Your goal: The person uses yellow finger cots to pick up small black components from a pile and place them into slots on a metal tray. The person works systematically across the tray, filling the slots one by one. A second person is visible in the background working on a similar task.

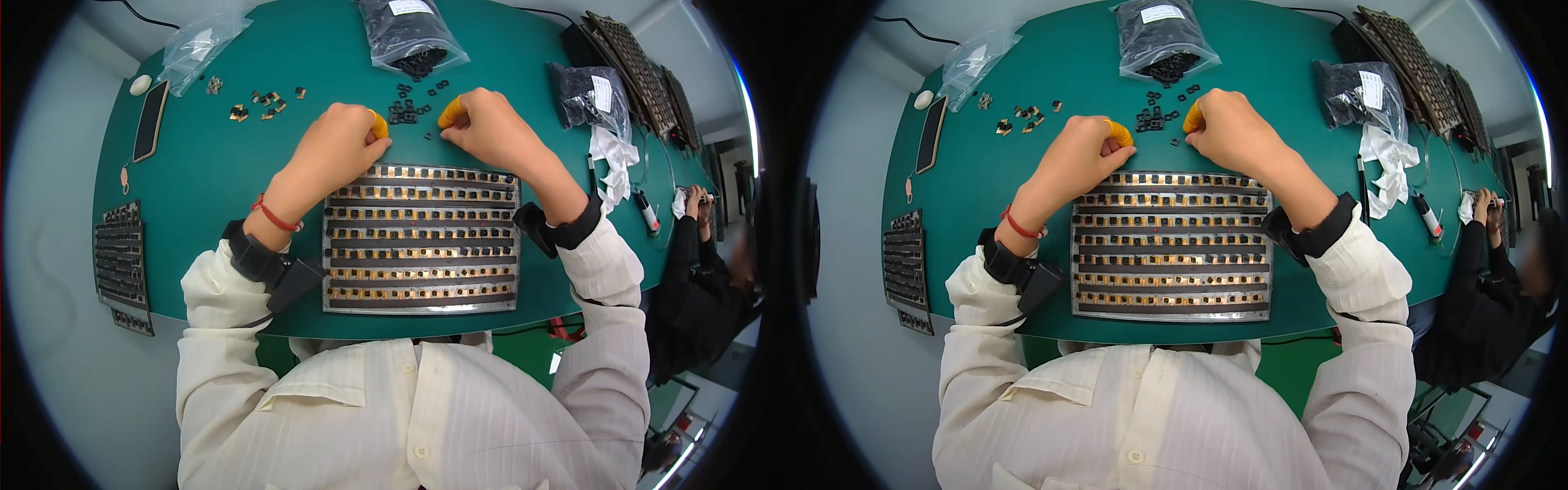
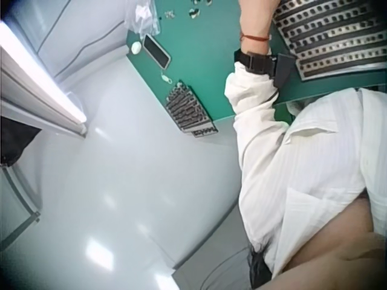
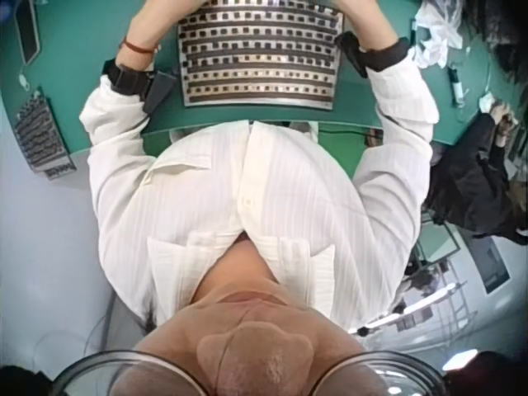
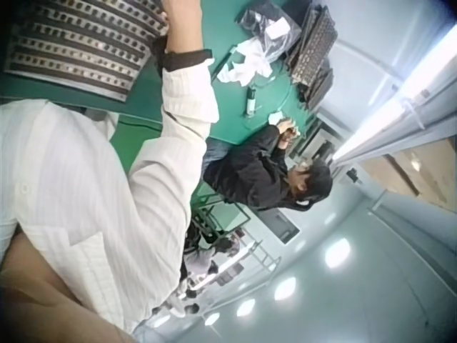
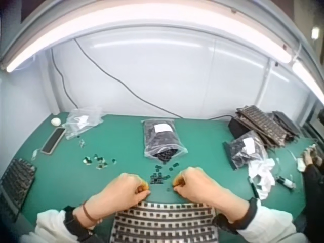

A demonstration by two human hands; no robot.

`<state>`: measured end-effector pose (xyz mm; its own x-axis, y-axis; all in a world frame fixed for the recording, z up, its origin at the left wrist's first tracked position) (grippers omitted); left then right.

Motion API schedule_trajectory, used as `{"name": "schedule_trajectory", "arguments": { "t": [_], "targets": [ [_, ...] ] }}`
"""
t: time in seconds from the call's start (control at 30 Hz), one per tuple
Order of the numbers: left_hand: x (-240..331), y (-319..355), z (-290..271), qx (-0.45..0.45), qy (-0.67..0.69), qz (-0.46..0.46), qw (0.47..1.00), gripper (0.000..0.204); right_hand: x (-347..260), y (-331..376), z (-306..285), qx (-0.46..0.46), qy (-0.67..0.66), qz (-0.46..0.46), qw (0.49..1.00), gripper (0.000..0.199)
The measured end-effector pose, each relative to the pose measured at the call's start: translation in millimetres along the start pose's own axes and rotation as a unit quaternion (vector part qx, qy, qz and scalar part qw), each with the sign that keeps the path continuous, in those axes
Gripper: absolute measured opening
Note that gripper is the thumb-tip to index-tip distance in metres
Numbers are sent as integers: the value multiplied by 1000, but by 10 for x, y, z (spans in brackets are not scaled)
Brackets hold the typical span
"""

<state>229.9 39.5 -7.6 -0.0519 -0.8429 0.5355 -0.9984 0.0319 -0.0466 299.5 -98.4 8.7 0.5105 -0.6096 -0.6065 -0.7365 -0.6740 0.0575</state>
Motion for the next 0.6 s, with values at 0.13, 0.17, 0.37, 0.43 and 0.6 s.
{"name": "schedule_trajectory", "arguments": {
  "t": [0.13,0.17,0.37,0.43,0.6],
  "targets": [
    [96,55,-166,104,-106,57,987,17,-82,-22,109,-23,6,12,1000,22],
    [25,51,-172,124,-117,57,984,17,-112,-37,130,-16,7,0,1000,22],
    [-137,126,-239,112,-31,14,993,20,-148,-58,177,16,13,-43,999,20],
    [-115,120,-201,88,11,5,996,21,-98,-63,147,23,-5,-31,999,19],
    [22,56,-117,62,-31,-15,997,22,-155,-19,153,-15,7,-3,1000,18]
  ]
}}
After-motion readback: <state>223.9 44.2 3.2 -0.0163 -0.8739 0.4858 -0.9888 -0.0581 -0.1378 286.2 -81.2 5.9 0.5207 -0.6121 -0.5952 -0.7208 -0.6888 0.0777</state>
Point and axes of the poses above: each hand's wrist, its own y-axis away from the middle knuckle, its own z-axis out of the palm, x = y × z, the point moved 10 cm from there along -y, towards the middle knuckle, and after that the axes turned 5 degrees about -y, right-handed, at the moved point
